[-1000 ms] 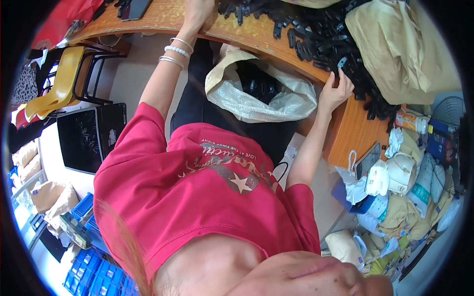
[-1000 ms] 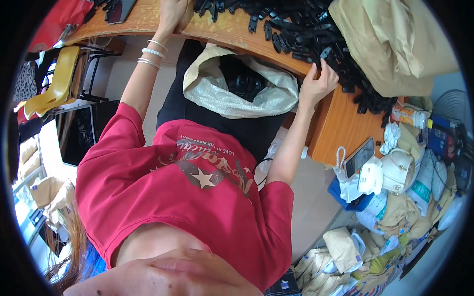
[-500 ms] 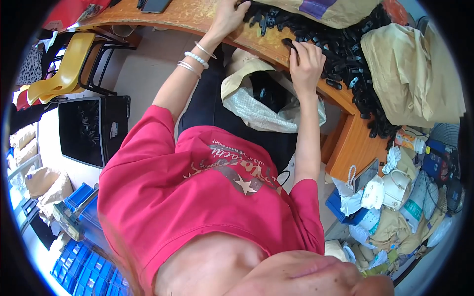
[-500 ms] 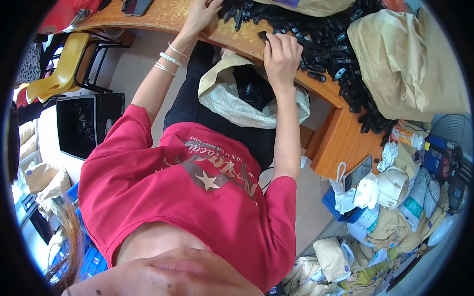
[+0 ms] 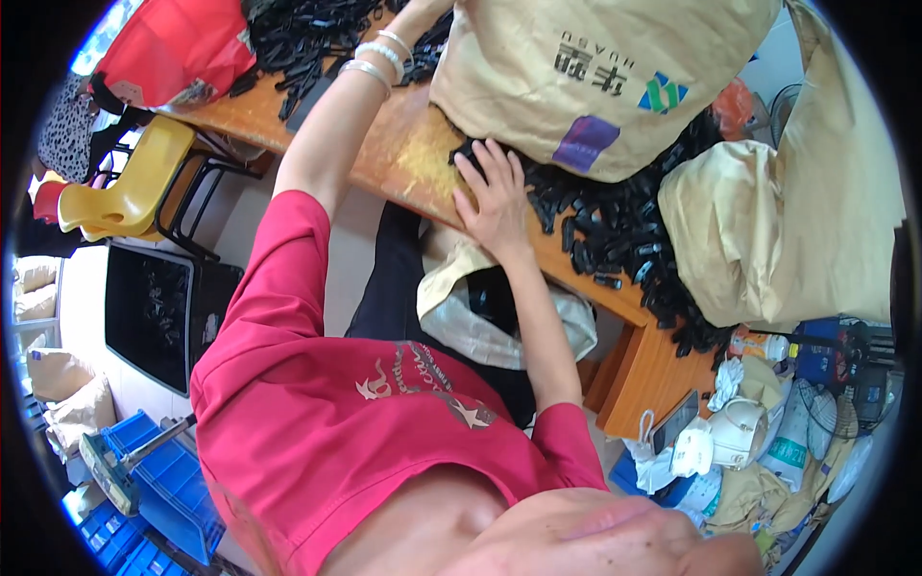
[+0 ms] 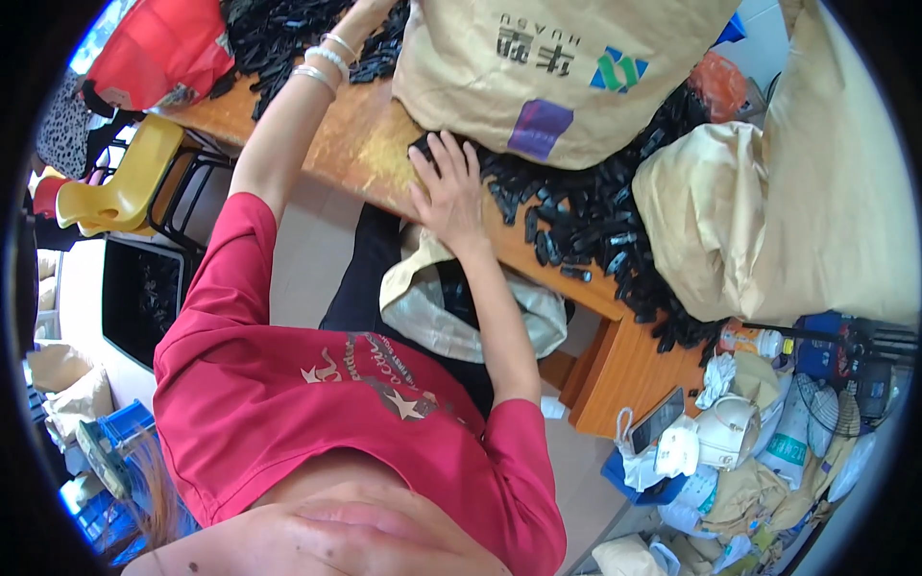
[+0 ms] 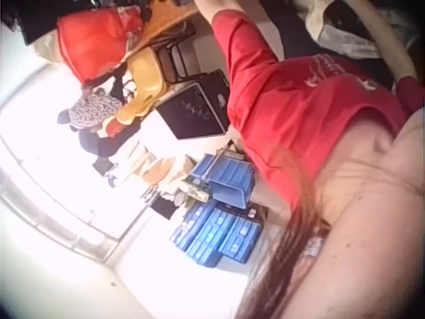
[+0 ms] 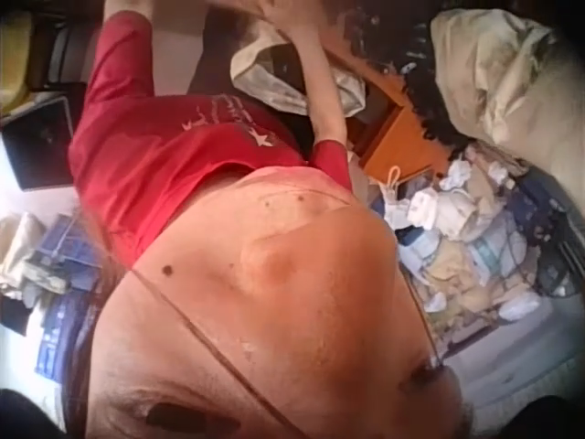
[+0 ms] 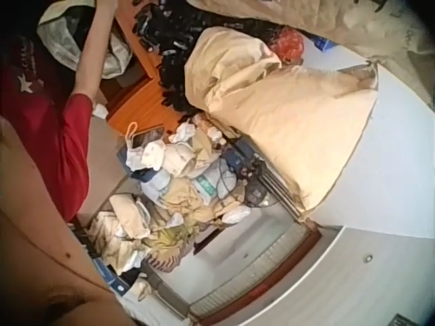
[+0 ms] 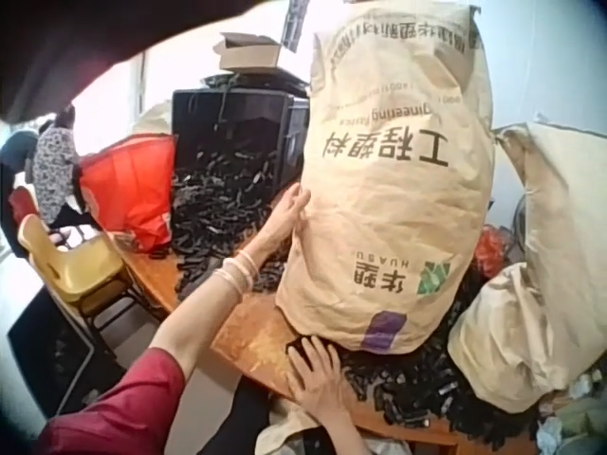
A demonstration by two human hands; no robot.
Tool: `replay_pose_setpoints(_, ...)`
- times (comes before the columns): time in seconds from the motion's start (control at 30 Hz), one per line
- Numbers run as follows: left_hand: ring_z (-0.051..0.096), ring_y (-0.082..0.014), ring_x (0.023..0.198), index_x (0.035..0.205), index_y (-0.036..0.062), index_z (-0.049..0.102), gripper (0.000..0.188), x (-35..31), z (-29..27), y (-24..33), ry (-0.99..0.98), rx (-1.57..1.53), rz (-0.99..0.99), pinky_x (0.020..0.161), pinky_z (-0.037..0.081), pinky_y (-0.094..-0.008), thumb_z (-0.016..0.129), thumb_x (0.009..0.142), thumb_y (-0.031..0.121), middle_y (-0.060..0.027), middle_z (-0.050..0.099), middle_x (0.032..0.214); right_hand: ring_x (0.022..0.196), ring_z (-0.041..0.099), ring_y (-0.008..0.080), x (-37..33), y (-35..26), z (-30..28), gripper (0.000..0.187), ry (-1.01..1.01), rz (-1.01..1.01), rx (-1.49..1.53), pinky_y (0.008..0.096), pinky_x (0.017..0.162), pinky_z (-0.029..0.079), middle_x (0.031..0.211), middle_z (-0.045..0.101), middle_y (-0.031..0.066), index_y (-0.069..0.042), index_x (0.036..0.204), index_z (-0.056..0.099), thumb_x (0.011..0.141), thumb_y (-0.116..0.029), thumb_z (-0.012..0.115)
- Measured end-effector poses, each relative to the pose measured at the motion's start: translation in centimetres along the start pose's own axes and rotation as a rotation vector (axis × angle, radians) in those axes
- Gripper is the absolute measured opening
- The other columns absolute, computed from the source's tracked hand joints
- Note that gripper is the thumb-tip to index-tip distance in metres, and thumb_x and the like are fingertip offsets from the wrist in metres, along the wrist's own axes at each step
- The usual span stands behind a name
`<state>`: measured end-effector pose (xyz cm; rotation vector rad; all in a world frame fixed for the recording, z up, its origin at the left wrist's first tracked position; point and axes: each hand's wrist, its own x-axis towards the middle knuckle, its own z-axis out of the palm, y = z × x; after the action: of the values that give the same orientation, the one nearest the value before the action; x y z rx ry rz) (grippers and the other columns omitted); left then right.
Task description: Sorting and inspecting black plastic hardware parts on a workbench.
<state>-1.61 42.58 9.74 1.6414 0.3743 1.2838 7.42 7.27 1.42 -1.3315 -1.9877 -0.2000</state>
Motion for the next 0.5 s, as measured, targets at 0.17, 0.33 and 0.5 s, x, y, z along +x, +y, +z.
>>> replay_pose_setpoints(0.17,0.056,-0.0206,0.112,0.132,-0.0056,0.047,0.07,4.5,7.8,6.7,0.081,-0.197,-0.162,0.098,0.041,-0.0285,0.055,0.091,0.051,-0.0148,0.061,0.121,0.13,0.041,0.0327,-1.7,1.6,-1.6,0.043,-0.129,0.065,0.009,0.0505,0.109,0.027,0.131,0.051,0.0146,-0.008,0.12,0.06,0.078,-0.014,0.064)
replay_pose_setpoints(0.33,0.059,-0.0208,0.105,0.118,-0.0073,0.06,0.067,5.5,6.6,7.1,0.272,-0.257,-0.32,0.092,0.044,-0.0289,0.052,0.092,0.053,-0.0132,0.064,0.115,0.129,0.041,0.0349,-0.9,1.1,-1.1,0.044,-0.118,0.081,0.117,0.0513,0.108,0.028,0.135,0.047,0.0167,-0.009,0.124,0.057,0.08,-0.011,0.059)
replay_pose_setpoints(0.5,0.058,-0.0124,0.066,0.085,-0.0123,0.066,0.065,7.5,6.7,6.0,0.485,0.15,-0.128,0.058,0.045,-0.033,0.058,0.088,0.052,-0.0117,0.068,0.071,0.125,0.043,0.0378,-0.5,1.9,-1.1,0.051,-0.075,0.082,0.154,0.0522,0.106,0.031,0.134,0.046,0.0204,-0.009,0.126,0.057,0.075,-0.004,0.058)
